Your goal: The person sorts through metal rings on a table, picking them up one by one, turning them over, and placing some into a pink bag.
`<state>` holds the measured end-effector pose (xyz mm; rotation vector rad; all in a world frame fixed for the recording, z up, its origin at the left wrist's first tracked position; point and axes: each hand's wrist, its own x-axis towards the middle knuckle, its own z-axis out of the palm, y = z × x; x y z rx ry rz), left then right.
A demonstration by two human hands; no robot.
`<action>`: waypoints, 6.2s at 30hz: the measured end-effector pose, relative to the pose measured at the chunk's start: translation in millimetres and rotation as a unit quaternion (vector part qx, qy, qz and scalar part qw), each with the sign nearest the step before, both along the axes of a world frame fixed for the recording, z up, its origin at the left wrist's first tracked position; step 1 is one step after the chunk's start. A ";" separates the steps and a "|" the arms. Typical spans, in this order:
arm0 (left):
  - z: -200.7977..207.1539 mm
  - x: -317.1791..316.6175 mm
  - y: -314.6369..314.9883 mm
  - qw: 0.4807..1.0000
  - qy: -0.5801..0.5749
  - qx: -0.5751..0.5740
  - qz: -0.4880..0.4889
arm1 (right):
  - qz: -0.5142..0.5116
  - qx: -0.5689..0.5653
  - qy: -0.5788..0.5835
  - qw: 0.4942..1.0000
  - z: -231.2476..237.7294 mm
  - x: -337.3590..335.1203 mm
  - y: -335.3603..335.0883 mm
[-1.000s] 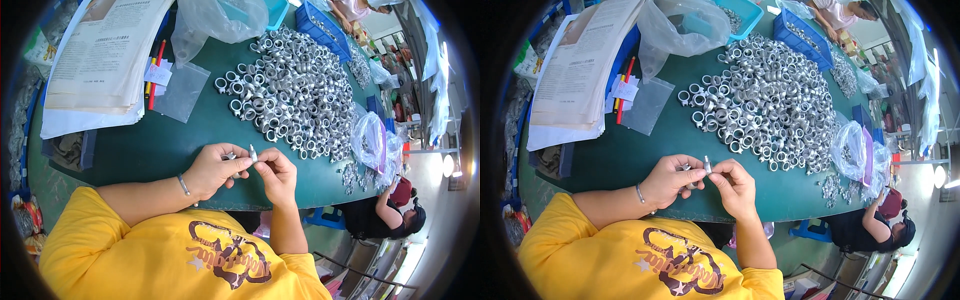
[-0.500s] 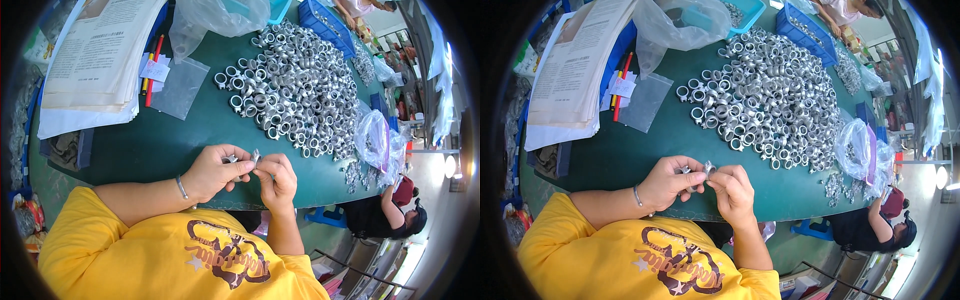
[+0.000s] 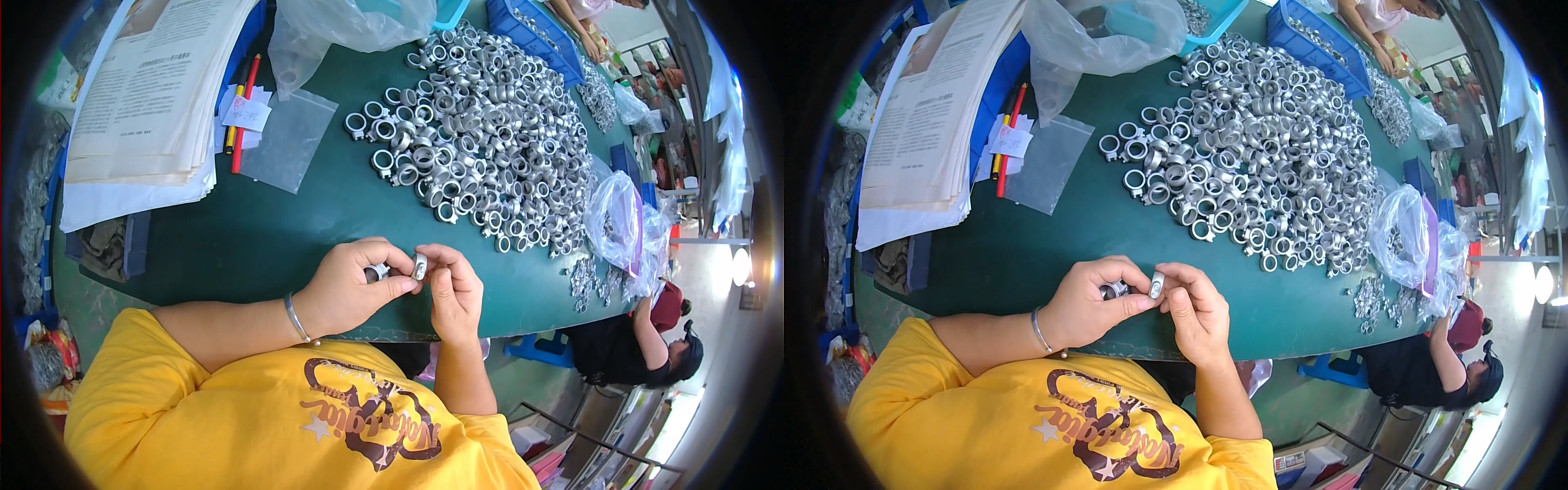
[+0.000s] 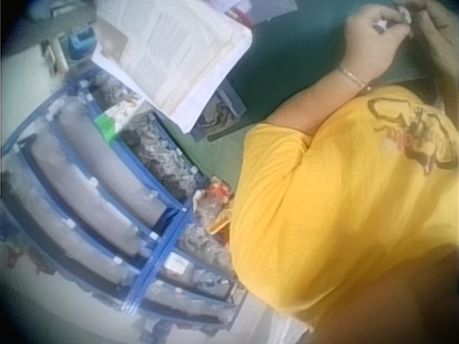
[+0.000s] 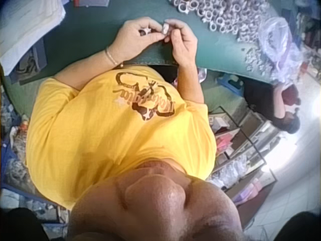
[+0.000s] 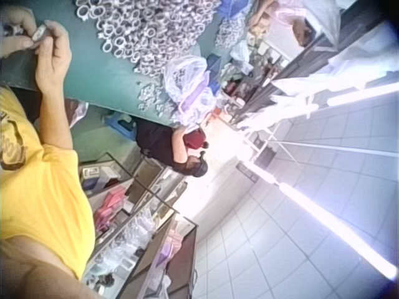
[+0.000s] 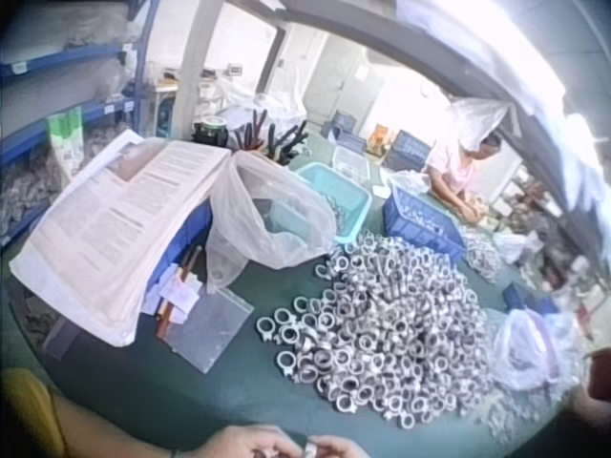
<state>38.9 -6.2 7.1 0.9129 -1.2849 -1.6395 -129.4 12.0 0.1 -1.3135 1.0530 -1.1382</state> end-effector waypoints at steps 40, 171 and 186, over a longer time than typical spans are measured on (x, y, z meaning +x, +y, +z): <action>-0.3 0.0 -10.9 0.900 0.188 0.387 -0.066 | -0.178 -0.256 0.477 0.822 1.5 -3.1 -65.7; -1.9 -1.8 -27.8 0.990 0.031 0.133 -0.022 | -0.075 -0.220 0.019 0.972 -4.9 -12.4 -28.0; 17.3 1.4 -31.2 0.833 -0.156 -0.522 0.092 | -0.081 0.307 -0.590 0.742 15.6 71.0 -24.2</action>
